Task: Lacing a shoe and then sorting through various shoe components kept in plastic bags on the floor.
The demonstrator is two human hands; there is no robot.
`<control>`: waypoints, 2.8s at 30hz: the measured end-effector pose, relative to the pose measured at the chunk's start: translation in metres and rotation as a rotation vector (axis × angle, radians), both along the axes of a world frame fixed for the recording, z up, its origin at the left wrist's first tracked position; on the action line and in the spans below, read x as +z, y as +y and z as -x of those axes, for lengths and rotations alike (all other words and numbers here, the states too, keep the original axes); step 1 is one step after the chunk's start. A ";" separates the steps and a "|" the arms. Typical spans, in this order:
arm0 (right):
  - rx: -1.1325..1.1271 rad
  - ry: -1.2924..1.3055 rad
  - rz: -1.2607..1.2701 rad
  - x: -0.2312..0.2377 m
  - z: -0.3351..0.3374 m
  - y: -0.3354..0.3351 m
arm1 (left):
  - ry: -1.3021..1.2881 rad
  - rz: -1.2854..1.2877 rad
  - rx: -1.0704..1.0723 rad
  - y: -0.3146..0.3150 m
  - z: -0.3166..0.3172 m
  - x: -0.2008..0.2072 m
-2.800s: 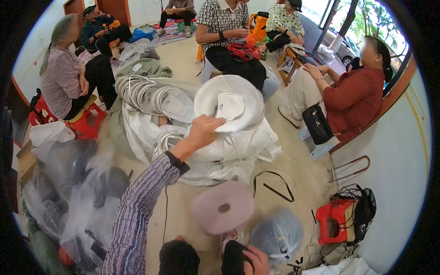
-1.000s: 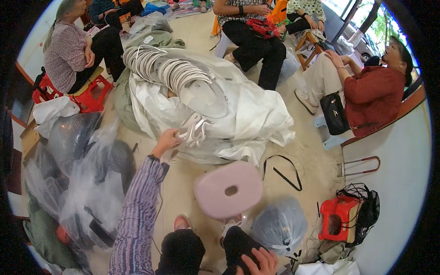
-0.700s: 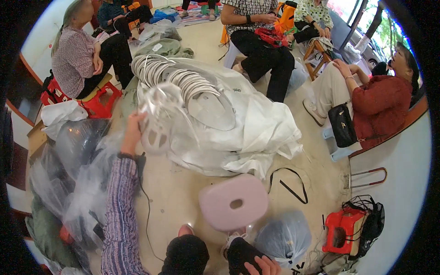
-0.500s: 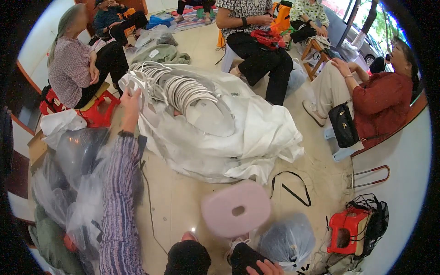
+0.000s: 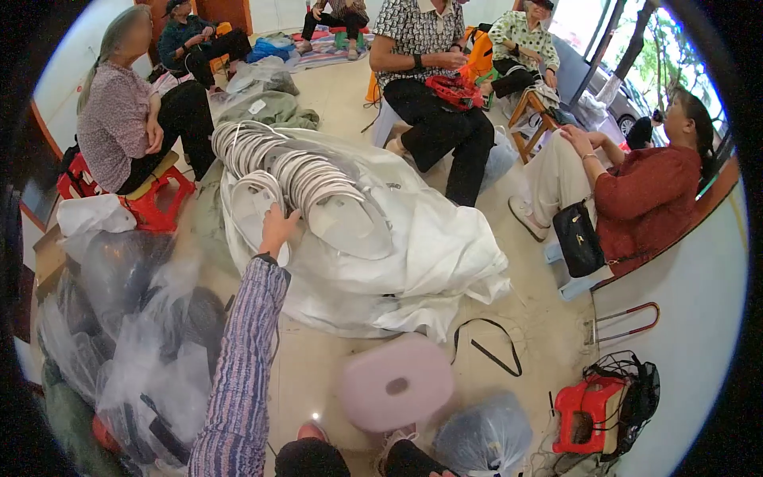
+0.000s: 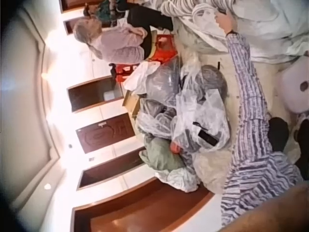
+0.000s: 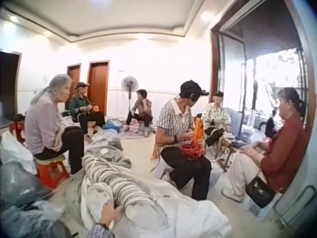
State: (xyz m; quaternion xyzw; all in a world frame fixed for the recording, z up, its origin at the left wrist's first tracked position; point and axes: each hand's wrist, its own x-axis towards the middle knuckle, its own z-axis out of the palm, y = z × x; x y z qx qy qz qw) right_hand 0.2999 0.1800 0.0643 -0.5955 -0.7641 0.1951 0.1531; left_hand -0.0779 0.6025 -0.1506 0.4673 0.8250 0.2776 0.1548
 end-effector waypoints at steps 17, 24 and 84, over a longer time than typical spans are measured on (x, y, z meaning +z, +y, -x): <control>0.104 0.044 -0.324 -0.019 -0.014 -0.105 | -0.886 0.107 -0.660 -0.529 -0.150 0.110; 0.254 -0.150 -0.363 -0.019 -0.010 -0.140 | -0.103 -0.018 -0.848 -0.637 -0.157 0.166; -0.643 0.899 0.065 -0.162 -0.241 -0.199 | 0.271 -0.126 -0.422 -0.676 -0.146 0.143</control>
